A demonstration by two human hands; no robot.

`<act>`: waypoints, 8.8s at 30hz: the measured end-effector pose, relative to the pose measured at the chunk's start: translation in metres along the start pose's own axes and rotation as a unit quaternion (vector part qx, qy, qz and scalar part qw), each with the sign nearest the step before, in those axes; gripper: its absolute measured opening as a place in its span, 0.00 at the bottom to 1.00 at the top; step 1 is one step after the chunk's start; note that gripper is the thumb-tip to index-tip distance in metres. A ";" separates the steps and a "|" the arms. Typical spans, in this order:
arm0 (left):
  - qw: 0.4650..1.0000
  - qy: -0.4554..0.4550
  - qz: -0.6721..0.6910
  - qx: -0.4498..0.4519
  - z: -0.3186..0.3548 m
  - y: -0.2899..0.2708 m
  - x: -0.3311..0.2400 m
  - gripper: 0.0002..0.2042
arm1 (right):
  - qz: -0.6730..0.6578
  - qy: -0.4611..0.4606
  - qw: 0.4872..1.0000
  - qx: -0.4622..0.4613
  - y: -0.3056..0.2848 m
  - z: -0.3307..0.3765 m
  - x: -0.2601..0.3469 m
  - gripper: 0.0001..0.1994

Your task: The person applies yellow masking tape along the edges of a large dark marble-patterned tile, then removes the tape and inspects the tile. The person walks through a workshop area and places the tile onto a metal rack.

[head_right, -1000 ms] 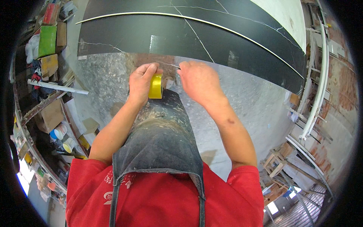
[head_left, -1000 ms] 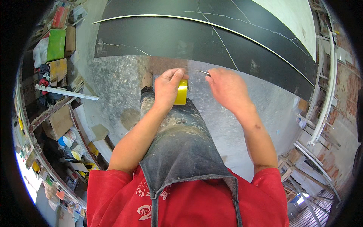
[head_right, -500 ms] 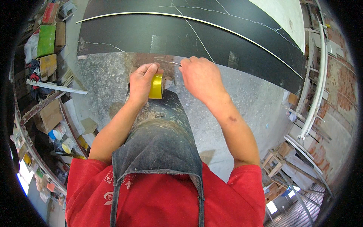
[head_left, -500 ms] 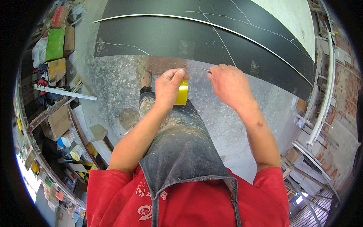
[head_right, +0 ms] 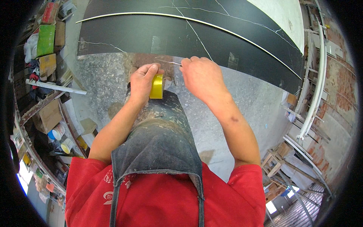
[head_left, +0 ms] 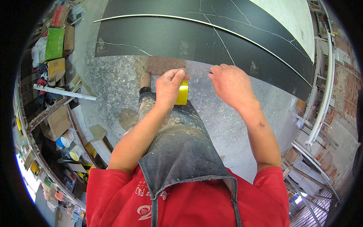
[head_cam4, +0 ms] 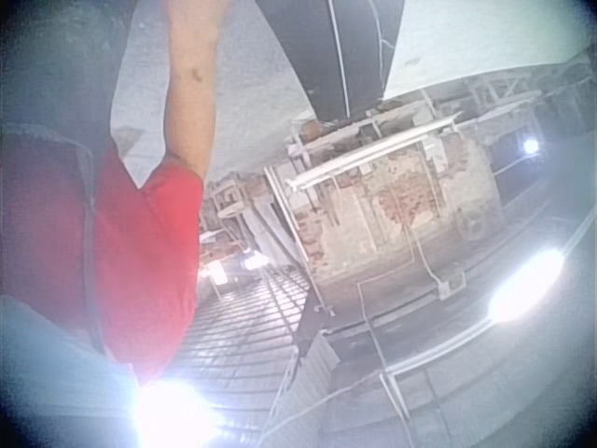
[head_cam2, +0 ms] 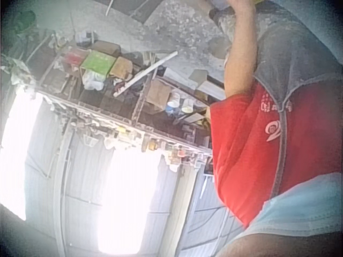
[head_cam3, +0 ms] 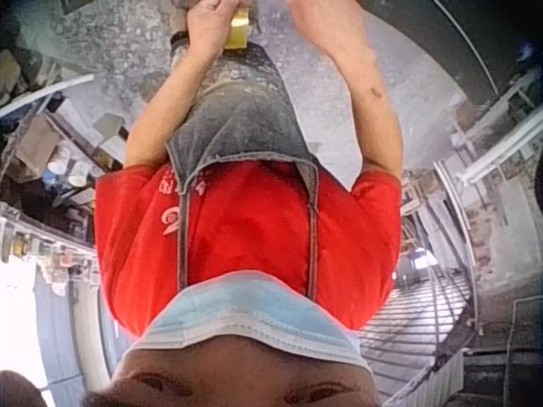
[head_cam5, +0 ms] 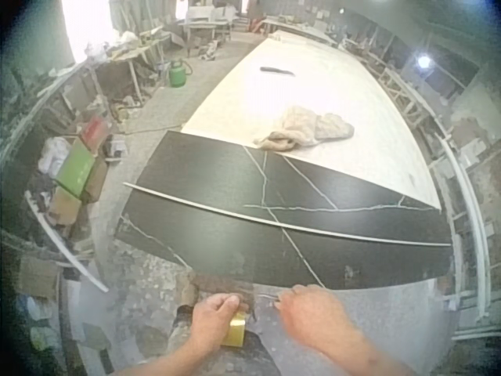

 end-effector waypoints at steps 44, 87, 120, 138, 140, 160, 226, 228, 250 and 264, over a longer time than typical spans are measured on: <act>0.939 0.218 -0.264 -0.023 0.079 -0.052 -0.115 0.08 | -0.047 0.093 0.962 -0.252 -0.057 -0.068 -0.134 0.12; 0.972 0.208 -0.107 0.014 -0.116 -0.185 -0.249 0.21 | -0.886 0.094 0.449 -0.070 -0.027 -0.195 0.064 0.14; 0.880 0.168 -0.443 -0.046 -0.016 -0.254 -0.282 0.14 | -0.894 0.215 0.156 -0.361 0.055 0.030 -0.256 0.08; 0.968 0.082 0.186 -0.147 -0.013 -0.289 -0.093 0.19 | -0.787 0.382 0.276 -0.399 0.109 0.176 -0.207 0.13; 0.963 0.067 0.214 -0.152 -0.020 -0.287 -0.060 0.20 | -0.841 0.304 0.274 -0.353 0.144 0.186 -0.215 0.10; 0.931 0.177 0.298 -0.114 -0.075 -0.275 0.001 0.12 | -0.900 0.234 0.285 -0.232 0.204 0.101 -0.288 0.05; 0.824 0.316 0.361 -0.303 -0.077 -0.150 -0.046 0.19 | -0.861 0.294 0.347 -0.229 0.141 0.134 -0.348 0.12; 0.825 0.315 0.362 -0.300 -0.077 -0.150 -0.047 0.19 | -0.859 0.306 0.339 -0.231 0.139 0.132 -0.348 0.12; 0.827 0.313 0.377 -0.275 -0.081 -0.152 -0.046 0.21 | -0.851 0.336 0.341 -0.218 0.128 0.128 -0.351 0.11; 0.824 0.333 0.378 -0.258 -0.084 -0.154 -0.041 0.20 | -0.825 0.359 0.370 -0.230 0.133 0.133 -0.369 0.12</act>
Point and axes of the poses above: each hand's wrist, its own z-axis away from the middle knuckle, its own y-axis out of the palm, x = y × z, the point moved 2 cm from there along -z, towards the middle knuckle, and after that the axes turned 7 degrees about y, right-handed, at the moved point
